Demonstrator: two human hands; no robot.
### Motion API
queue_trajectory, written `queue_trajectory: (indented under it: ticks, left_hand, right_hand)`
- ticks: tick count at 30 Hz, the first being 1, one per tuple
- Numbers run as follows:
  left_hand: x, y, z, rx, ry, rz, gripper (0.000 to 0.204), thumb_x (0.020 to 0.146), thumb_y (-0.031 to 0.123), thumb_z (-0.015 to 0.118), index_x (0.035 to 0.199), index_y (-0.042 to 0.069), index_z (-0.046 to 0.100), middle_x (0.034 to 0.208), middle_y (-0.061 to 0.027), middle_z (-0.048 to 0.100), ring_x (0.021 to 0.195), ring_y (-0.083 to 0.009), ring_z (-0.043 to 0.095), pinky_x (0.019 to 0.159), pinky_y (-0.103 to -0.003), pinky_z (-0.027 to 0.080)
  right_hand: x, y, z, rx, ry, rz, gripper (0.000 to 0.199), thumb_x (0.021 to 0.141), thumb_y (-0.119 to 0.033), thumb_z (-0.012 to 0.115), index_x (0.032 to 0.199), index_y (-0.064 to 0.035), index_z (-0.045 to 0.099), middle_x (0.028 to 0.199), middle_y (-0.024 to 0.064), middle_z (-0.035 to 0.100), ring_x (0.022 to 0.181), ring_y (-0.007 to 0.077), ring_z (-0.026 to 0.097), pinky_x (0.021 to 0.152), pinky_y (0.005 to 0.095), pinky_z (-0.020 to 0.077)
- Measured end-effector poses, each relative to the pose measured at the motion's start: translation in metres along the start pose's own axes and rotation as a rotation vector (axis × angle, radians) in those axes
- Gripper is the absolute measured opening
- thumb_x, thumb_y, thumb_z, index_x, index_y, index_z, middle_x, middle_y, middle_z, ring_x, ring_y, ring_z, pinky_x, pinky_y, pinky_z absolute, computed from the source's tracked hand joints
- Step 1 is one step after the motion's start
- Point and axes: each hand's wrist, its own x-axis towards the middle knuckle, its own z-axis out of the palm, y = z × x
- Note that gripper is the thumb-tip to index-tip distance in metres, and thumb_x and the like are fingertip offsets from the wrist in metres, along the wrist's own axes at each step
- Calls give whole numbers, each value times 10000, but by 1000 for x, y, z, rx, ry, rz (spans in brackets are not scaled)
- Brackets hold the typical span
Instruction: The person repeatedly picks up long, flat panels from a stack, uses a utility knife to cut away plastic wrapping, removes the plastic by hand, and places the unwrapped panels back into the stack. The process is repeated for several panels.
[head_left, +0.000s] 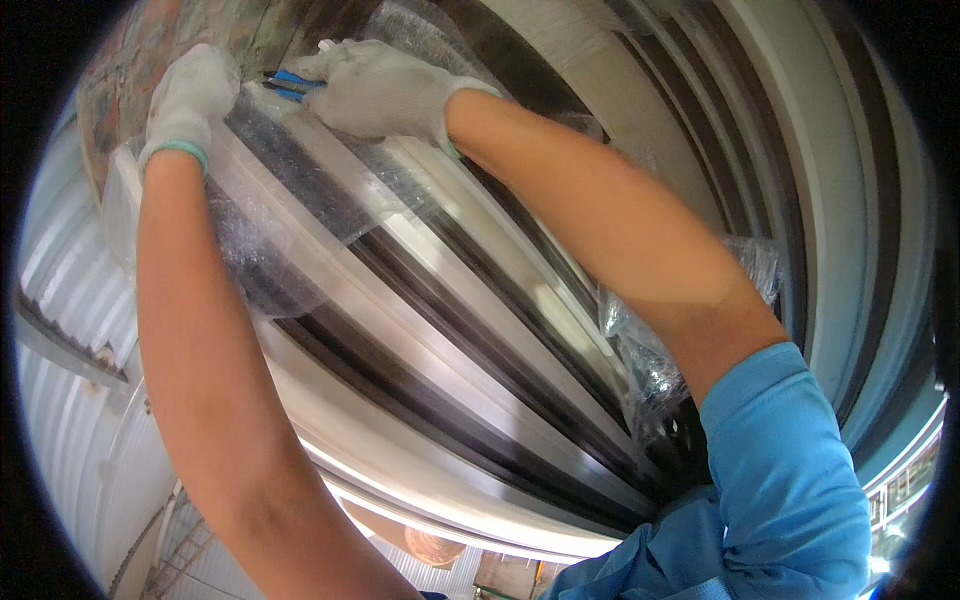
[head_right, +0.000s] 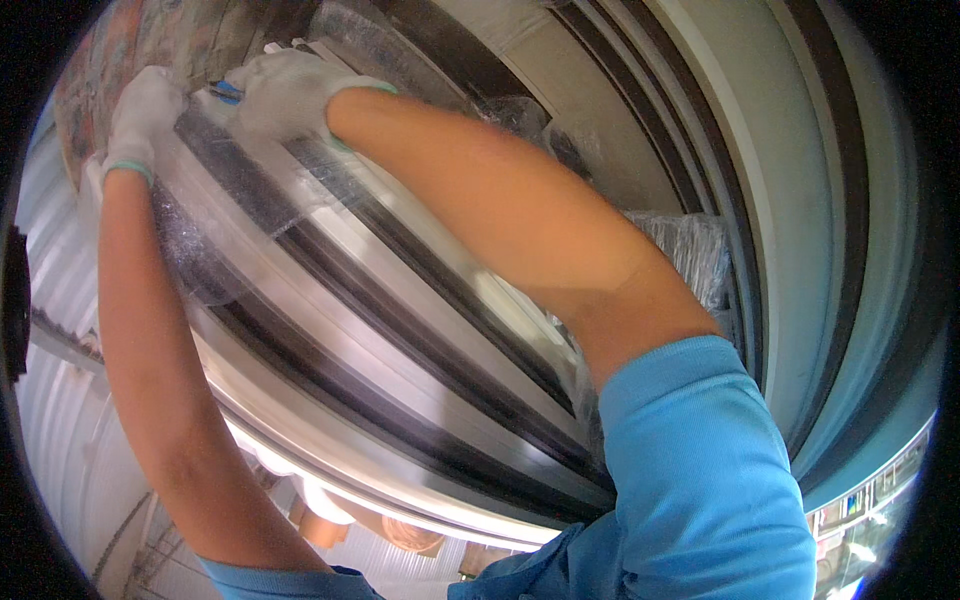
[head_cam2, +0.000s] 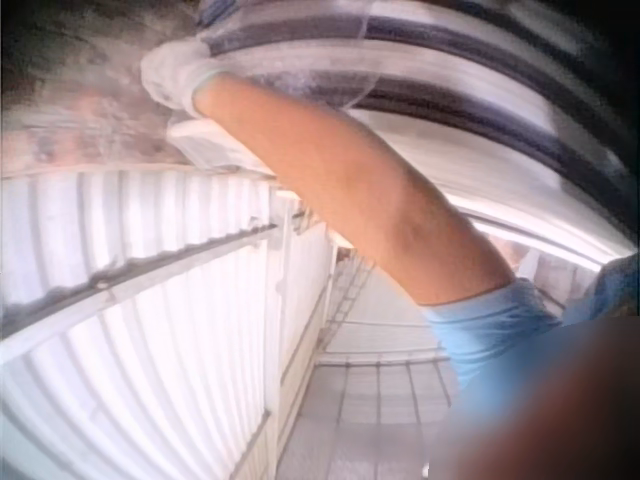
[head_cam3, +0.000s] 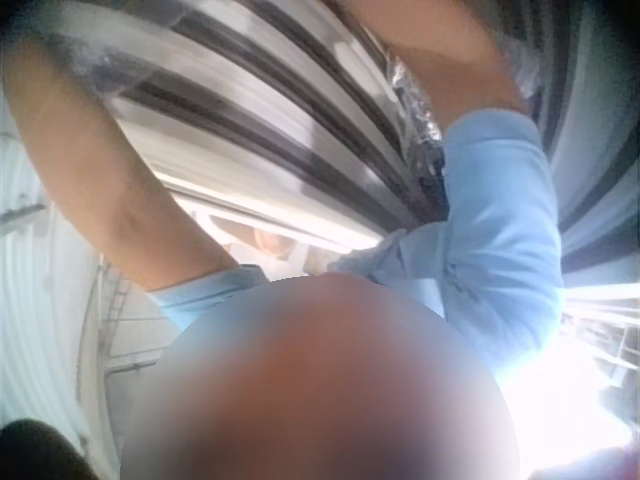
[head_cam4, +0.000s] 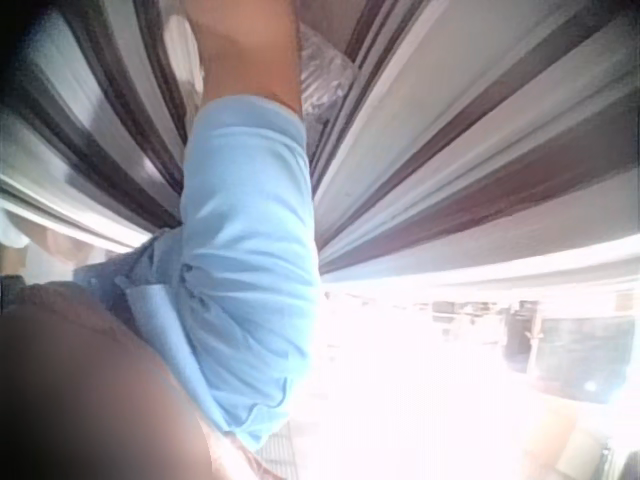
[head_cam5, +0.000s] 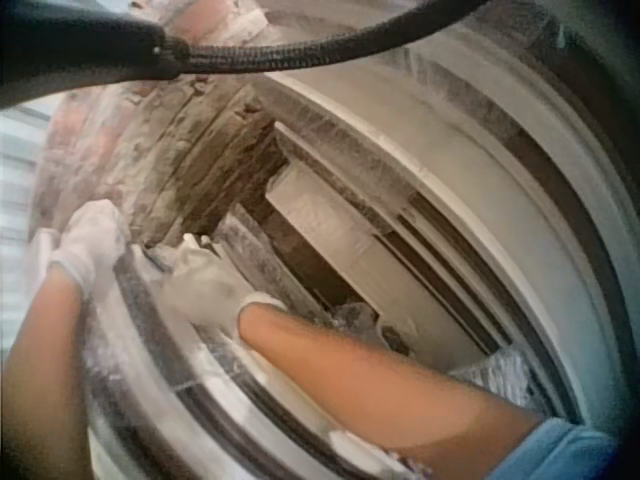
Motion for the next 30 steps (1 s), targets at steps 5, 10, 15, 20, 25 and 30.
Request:
queue_trajectory:
  ticks: [5,10,15,20,25,30]
  left_hand:
    - [0,1,-2,18,-32,59,300,858,180,599,1106,68,727,1171,-251,664,1123,-437,625,968,-497,498]
    - [-6,1,-3,1,0,52,327,867,217,562,1110,68,720,1173,-229,670,1128,-437,620,973,-492,494]
    - [5,-5,-2,-63,-49,144,328,859,230,554,1095,76,722,1143,-217,683,1090,-413,640,935,-485,509]
    - [31,-34,23,-107,-40,313,320,844,259,602,1089,91,721,1108,-193,697,1045,-369,662,904,-466,513]
    - [63,-66,63,-182,101,311,280,808,180,600,991,-2,710,963,-241,707,984,-374,685,868,-415,513]
    - [81,-84,77,-205,68,308,319,819,198,579,1034,3,711,1001,-251,704,1017,-381,669,889,-409,508]
  right_hand:
    - [-17,4,1,52,-82,111,497,933,-255,480,1406,-125,558,967,234,713,887,355,698,864,422,541]
    - [-44,-1,-12,335,-155,244,506,956,-272,504,1420,-74,538,749,161,670,621,204,652,650,345,551]
    - [-66,-13,-30,298,-260,280,546,921,-192,479,1443,-33,487,1010,276,682,860,348,683,836,402,538]
    - [-83,-23,-33,335,-285,419,530,929,-219,489,1437,-67,503,938,261,686,810,368,677,828,417,535]
    - [-106,-22,-30,385,-282,406,486,944,-226,509,1412,-100,530,1036,251,687,892,392,677,860,435,528]
    - [-140,-21,-27,326,-197,343,449,957,-215,524,1380,-68,544,1220,263,627,977,401,669,894,435,521]
